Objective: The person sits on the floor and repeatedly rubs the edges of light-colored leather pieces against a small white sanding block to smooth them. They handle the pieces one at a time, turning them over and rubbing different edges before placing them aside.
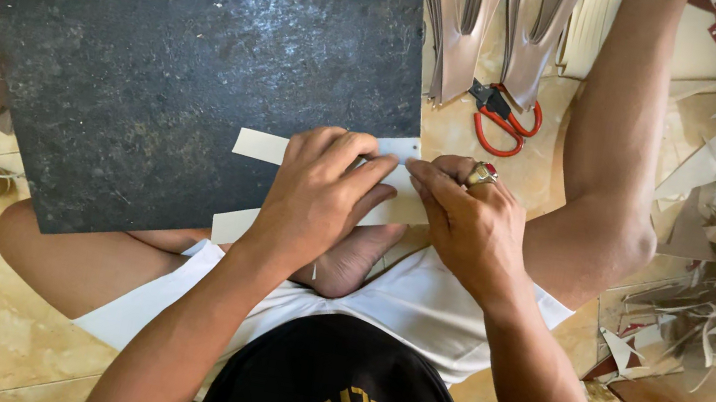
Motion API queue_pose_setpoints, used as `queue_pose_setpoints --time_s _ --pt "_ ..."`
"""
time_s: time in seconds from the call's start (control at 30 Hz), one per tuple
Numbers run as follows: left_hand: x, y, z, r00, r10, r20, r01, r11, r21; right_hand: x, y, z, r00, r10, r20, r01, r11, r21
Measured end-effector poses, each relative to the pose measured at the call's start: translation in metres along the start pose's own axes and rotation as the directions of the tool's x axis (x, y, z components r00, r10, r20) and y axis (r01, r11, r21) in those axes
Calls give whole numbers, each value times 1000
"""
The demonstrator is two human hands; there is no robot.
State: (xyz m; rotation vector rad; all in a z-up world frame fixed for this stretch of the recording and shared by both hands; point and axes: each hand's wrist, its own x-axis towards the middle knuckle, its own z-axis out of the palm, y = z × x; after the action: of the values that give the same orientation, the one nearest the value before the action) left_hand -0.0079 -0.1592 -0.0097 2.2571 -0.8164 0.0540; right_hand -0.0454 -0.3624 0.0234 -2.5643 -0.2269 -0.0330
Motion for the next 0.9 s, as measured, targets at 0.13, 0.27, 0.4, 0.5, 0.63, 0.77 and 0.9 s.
queue_pose_setpoints --time_s 0.13,0.27,0.4,0.5,0.63,0.77,0.9 --pt "-1 -1 1 998 49 -40 -49 999 -11 -1 4 -3 998 -63 -20 62 996 -60" --pt "-2 -3 -7 987 158 6 -158 987 34 -4 1 -6 965 -262 -5 250 927 -278" --pt "7 -9 -9 974 202 97 -203 979 -3 -9 3 -7 987 -163 4 158 954 -256" --pt "11 -4 -3 977 188 97 -190 982 11 -9 13 4 989 114 -98 -111 993 43" --pt "14 13 12 994 108 32 -109 993 36 -10 12 43 919 350 -182 -328 934 141" --pt "13 13 12 998 63 9 -63 998 -12 -7 25 58 826 563 -27 -450 687 570" --pt "12 10 2 997 63 42 -61 997 -43 -3 32 57 748 629 209 -564 438 700"
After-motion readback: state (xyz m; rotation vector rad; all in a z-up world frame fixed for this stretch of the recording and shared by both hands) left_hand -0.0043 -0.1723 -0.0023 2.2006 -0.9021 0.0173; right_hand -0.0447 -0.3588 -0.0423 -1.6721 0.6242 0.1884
